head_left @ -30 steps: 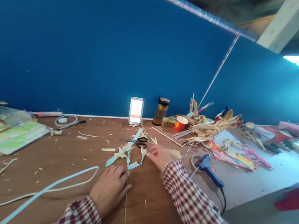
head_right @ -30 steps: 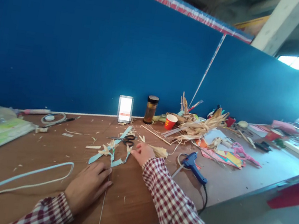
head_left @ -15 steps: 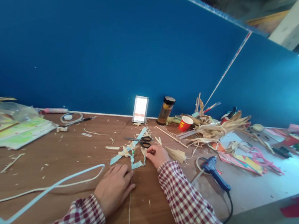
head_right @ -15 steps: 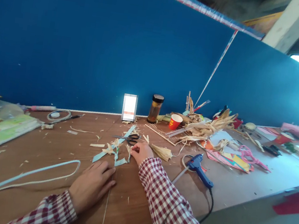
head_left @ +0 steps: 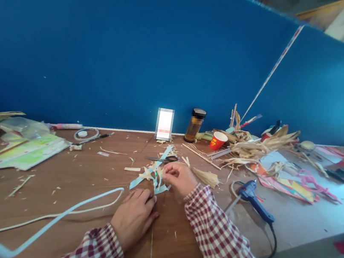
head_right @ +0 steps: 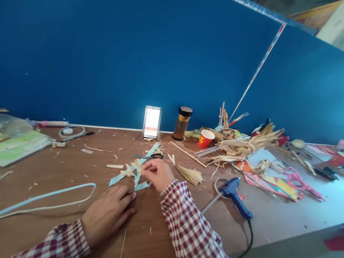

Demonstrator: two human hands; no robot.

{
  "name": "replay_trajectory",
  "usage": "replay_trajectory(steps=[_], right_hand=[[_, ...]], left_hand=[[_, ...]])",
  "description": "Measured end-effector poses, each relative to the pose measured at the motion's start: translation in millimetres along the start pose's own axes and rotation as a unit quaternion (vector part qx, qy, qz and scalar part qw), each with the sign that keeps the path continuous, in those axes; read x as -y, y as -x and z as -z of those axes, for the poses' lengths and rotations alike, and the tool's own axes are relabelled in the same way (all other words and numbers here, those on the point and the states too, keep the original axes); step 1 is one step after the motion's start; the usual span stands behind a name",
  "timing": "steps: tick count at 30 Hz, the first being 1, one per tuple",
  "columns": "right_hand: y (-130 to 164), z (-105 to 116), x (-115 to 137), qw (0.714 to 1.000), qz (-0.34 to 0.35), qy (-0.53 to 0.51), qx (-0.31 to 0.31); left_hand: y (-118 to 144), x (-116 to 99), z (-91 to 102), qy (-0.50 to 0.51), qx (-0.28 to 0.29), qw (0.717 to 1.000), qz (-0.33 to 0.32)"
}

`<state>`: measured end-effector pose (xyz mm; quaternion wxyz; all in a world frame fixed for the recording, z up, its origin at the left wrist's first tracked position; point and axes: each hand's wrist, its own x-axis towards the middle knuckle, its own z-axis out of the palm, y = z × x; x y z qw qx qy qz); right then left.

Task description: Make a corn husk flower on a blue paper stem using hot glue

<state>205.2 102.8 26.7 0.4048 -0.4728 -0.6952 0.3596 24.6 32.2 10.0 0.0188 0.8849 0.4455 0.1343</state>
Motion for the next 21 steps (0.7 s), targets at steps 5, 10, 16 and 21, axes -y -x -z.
replay_trajectory(steps=[5,10,16,21], right_hand=[[3,-14,-14,0.999,0.004,0.051,-0.014],[11,-14,-20,0.996,0.009,0.071,-0.056],[16,-11,-22,0.996,-0.004,0.061,-0.061],[10,-14,-22,0.997,-0.024,0.058,-0.047]], left_hand=[[0,0,0.7,0.014,0.005,1.0,0.003],[-1,0,1.8,0.017,0.008,1.0,0.006],[-1,0,1.9,-0.001,0.013,1.0,0.007],[-1,0,1.9,0.002,0.019,1.0,0.003]])
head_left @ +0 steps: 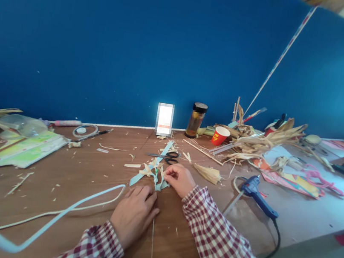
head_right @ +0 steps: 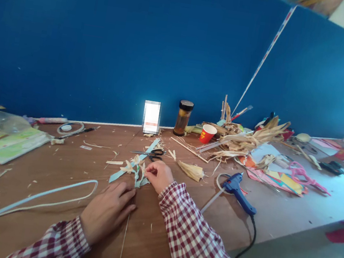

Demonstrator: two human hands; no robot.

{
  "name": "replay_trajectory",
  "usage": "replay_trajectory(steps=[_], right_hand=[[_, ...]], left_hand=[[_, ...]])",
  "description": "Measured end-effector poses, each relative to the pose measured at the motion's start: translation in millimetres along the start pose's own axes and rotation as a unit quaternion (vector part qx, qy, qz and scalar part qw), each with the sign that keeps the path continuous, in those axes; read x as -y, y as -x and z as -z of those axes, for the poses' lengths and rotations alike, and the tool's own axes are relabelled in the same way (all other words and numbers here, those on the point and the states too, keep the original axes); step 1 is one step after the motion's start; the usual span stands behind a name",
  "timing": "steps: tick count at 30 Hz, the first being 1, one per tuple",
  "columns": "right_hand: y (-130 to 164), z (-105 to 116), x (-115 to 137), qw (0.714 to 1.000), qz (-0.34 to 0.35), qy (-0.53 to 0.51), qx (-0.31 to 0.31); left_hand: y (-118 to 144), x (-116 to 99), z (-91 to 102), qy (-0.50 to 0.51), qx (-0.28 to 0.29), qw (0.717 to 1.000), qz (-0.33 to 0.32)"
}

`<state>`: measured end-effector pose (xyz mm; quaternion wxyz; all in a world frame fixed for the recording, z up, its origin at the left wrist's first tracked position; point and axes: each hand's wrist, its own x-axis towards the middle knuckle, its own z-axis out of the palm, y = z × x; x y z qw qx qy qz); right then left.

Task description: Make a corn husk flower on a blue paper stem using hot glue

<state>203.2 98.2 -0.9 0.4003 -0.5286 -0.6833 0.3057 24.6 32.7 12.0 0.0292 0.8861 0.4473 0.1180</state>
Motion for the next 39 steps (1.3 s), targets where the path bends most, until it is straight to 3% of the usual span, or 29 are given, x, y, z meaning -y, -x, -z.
replay_trajectory(steps=[39], right_hand=[[-4.9,-7.8,-4.0,0.999,0.027,0.03,0.0]], left_hand=[[0.0,-1.5,1.4,-0.013,0.019,1.0,-0.004]])
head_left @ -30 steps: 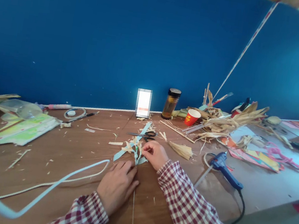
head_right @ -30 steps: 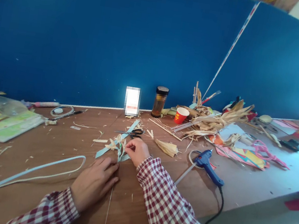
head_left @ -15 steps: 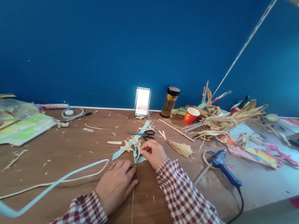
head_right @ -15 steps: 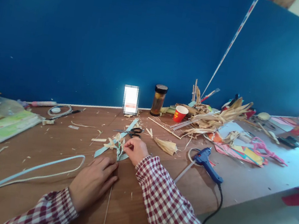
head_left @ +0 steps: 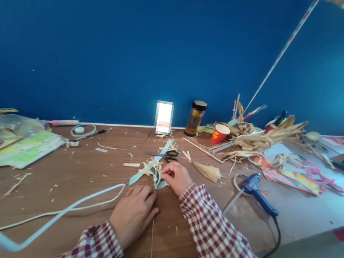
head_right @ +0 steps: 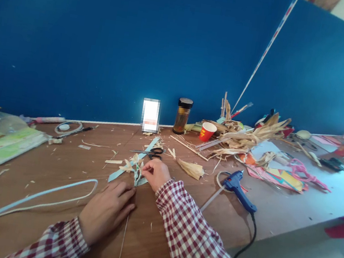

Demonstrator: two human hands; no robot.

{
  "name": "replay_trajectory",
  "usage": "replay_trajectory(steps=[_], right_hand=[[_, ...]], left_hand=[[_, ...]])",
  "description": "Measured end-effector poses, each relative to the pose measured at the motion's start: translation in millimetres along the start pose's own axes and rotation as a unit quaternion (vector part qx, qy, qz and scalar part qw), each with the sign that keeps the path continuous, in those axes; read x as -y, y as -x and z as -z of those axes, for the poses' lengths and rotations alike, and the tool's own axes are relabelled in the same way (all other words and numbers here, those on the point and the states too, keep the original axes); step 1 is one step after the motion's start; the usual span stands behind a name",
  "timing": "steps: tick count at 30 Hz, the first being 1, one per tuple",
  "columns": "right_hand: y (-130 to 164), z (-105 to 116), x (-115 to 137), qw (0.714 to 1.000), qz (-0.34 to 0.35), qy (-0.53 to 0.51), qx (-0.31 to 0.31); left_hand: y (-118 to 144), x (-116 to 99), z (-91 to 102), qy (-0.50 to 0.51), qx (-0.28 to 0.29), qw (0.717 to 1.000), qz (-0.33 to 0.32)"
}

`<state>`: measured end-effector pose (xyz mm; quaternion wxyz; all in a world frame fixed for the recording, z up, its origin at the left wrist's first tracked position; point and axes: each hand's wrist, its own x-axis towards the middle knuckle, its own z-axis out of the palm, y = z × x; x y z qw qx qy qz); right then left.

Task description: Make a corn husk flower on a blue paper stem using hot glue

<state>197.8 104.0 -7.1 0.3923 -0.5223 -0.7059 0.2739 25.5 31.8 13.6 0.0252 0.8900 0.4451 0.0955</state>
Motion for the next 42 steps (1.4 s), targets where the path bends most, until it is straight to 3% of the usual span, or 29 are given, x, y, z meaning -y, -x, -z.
replay_trajectory(steps=[42], right_hand=[[1.6,-1.6,4.6,0.999,-0.001,0.032,0.001]], left_hand=[[-1.2,-0.6,0.5,0.003,-0.014,1.0,-0.011]])
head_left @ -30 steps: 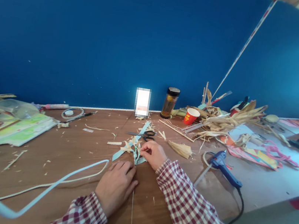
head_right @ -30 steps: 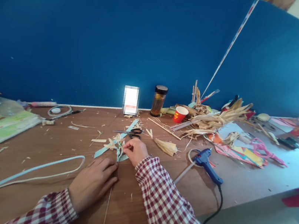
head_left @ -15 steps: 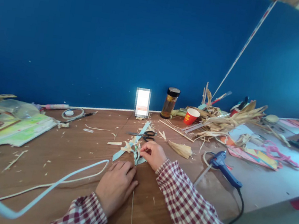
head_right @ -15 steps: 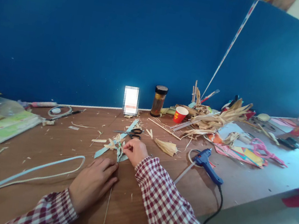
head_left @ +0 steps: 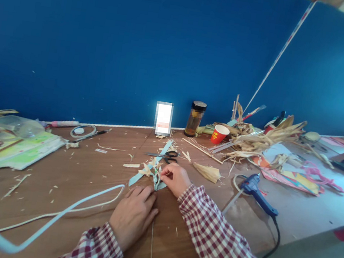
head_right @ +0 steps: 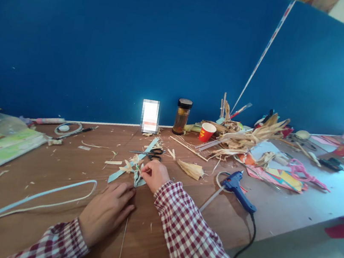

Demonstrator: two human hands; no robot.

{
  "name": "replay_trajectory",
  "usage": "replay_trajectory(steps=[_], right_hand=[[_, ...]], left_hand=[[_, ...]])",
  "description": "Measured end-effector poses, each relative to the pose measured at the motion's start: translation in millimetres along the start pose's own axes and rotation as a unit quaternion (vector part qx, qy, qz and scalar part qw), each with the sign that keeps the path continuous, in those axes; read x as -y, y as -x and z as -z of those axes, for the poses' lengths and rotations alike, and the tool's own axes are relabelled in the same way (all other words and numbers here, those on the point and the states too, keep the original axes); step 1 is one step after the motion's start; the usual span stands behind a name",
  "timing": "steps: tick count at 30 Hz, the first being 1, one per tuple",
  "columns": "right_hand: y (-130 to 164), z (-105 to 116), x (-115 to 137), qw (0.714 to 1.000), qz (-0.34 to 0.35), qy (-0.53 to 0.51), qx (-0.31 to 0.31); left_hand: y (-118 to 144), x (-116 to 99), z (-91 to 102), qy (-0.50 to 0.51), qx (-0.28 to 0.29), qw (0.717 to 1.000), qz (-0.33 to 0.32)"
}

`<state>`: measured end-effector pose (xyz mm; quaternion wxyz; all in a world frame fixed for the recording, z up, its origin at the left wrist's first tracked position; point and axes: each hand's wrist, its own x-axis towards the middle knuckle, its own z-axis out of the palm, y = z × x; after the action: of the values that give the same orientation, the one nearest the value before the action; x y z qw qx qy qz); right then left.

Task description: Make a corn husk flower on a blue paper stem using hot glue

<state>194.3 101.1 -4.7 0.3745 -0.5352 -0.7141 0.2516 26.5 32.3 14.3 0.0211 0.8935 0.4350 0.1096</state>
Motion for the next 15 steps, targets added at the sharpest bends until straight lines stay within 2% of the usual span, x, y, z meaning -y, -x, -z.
replay_trajectory(steps=[8,15], right_hand=[[-0.5,-0.6,-2.1,1.0,0.003,0.0,0.001],[-0.1,-0.3,-0.4,1.0,0.001,-0.009,0.002]], left_hand=[[-0.3,0.0,0.3,-0.001,-0.001,1.0,-0.005],[0.7,3.7,-7.0,-0.001,-0.017,1.0,-0.022]])
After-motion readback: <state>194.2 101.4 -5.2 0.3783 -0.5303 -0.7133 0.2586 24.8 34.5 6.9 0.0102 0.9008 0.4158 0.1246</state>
